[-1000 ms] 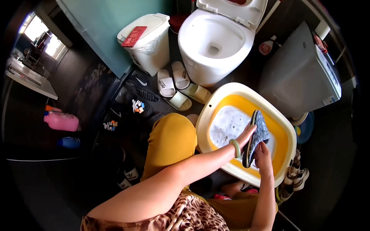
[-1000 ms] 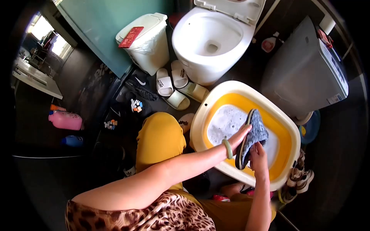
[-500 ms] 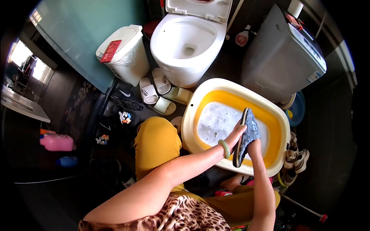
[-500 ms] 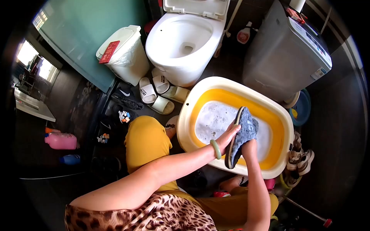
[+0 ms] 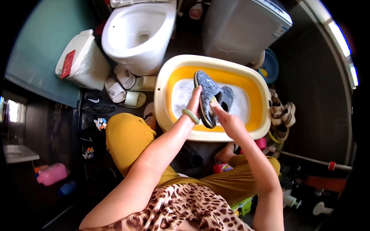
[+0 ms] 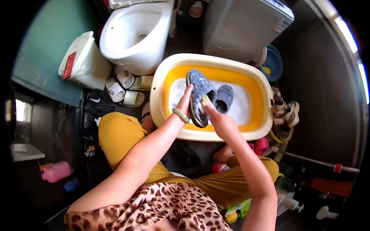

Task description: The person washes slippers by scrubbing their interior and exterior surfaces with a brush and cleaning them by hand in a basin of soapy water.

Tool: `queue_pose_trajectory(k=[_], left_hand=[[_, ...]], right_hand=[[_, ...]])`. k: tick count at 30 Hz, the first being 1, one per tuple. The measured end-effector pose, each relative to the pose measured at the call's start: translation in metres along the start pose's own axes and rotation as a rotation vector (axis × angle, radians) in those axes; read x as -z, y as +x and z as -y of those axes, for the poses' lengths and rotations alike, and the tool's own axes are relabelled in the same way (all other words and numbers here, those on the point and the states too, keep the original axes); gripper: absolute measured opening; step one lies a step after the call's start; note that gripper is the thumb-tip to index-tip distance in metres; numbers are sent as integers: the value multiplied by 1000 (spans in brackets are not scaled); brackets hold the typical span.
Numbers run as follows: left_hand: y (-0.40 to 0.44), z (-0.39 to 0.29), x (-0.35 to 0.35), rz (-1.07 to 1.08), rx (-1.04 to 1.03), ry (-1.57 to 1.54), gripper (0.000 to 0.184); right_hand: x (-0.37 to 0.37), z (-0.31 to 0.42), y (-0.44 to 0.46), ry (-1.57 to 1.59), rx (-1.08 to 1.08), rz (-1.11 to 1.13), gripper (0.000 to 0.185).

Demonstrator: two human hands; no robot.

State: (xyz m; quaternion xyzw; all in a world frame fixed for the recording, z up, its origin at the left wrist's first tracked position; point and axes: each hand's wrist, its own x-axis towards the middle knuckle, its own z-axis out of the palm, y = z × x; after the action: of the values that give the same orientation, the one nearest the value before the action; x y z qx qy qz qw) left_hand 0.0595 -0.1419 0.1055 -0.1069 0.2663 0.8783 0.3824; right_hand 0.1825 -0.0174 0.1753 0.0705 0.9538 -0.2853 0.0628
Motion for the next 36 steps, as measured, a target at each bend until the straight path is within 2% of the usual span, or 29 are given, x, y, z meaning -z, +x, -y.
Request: queue_pose_trajectory(k=[2,3,6,8,10,12,14,16,18,22,24,25,27,28,30,31,32,34,35,36], left_hand=[[-4,-3,-1,81,27,9,54],[-14,-6,-10,135,107,-58,56],[-11,1,-16,73,27,26,59],[-20,-16,-23,110,102,-32,57],[-13,-13,-15,83,-25,24,58],[-6,-9,-3,75,-24,53,58],[-4,-9,-2,71,-22,75,59],[-16,-12,-11,92,-5,33,59],[-28,-15,-18,50,29,50,58],[-32,-9,-19,77,7,-4,54],[-26,-10,-21,62,-33,-6,46],[-24,-12,-19,69,-20,-21,47],[-19,-10,-10,70,9,-8,50],[-17,-9,-8,65,26,-10,51],[-18,-7,-3,87,56,0,50],[-20,-8,-2,94,73,34,50],[-21,-8,-2,104,87,71,49],[-19,-6,0,131,128,38,53],[-19,-3,0,111,107,26,53],[-20,0,-3,91,80,17,52]], right_hand=[[9,14,27,-207,-67,-20,30],[9,13,46,-312,-82,-10,27],[6,19,80,-470,-160,59,20],[-6,20,82,-422,-186,-23,18],[-7,18,73,-365,-222,33,19],[-8,10,44,42,-83,-102,26],[1,16,9,135,-129,-15,35],[-9,17,-16,144,-36,-91,37],[-1,29,-16,-32,-134,16,39],[2,30,51,-330,-114,-51,30],[-6,29,76,-449,-229,97,27],[-11,27,75,-441,-234,93,27],[-19,22,64,-171,-265,-28,27],[-29,10,56,-178,-277,-20,27],[-52,-18,35,364,-184,-190,31],[-26,9,12,336,-299,-53,36],[-21,13,7,336,-300,-54,36],[-17,19,0,66,-121,-89,34],[-16,24,12,18,-108,-164,31],[-4,37,27,-115,-157,-102,27]])
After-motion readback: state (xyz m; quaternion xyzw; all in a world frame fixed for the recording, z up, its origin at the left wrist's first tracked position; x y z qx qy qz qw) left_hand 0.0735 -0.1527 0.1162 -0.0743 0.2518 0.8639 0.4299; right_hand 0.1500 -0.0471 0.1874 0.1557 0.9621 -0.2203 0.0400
